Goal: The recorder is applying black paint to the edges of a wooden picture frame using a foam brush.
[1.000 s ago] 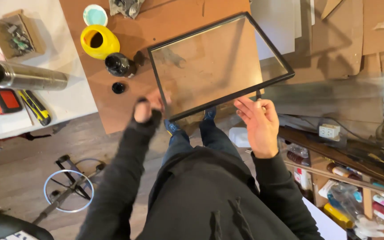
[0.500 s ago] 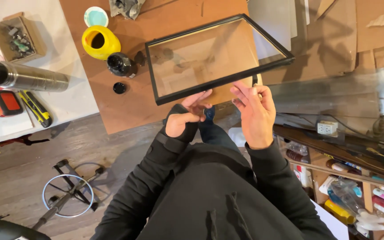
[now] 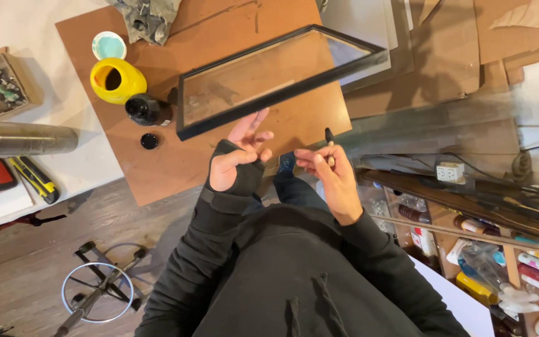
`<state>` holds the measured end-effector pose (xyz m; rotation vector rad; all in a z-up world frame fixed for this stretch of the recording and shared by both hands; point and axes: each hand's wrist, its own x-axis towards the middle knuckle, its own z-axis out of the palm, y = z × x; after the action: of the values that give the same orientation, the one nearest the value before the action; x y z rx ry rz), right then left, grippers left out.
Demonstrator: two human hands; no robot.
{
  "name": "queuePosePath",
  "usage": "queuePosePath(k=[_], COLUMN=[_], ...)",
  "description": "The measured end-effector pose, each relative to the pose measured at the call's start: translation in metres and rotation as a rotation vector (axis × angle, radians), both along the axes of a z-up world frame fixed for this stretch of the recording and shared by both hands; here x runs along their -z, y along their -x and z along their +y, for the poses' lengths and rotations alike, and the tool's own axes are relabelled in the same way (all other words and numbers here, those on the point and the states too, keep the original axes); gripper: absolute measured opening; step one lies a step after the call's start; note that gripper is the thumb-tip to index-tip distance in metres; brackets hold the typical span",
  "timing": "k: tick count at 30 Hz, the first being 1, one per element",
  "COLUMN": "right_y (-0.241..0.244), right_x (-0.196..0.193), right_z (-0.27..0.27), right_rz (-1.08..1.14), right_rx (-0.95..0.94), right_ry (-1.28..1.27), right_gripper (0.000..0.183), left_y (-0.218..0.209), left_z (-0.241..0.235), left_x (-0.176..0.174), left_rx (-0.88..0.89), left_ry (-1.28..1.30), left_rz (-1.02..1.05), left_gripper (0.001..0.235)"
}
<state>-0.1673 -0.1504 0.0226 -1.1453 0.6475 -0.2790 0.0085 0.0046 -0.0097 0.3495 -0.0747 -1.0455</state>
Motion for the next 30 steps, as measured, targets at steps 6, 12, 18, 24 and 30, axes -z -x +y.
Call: queuePosePath(k=[6, 12, 18, 24, 30], right_y=[0.015, 0.018, 0.018, 0.021, 0.023], right_x=[0.006, 0.002, 0.002, 0.013, -0.020], right_z=[-0.009, -0.014, -0.018, -0.024, -0.033], right_rz=[0.034, 0.059, 0.049, 0.017, 0.305], right_rx=[0.039, 0.033, 0.017, 0.017, 0.010], right_ry=[-0.024, 0.035, 0.081, 0.043, 0.364], right_gripper=[0.006, 0.007, 0.007, 0.007, 0.017], left_y=[-0.015, -0.024, -0.027, -0.025, -0.012], left_z=[-0.005, -0.011, -0.014, -0.014, -0.010], left_x=[-0.004, -0.013, -0.021, -0.021, -0.016], left_rx=[-0.022, -0.052, -0.060, -0.066, -0.131], left_ry=[0.039, 0.021, 0.000, -0.001, 0.073], left_rz=[-0.031, -0.075, -0.077, -0.092, -0.079], left_gripper=[0.079, 0.078, 0.081, 0.081, 0.080])
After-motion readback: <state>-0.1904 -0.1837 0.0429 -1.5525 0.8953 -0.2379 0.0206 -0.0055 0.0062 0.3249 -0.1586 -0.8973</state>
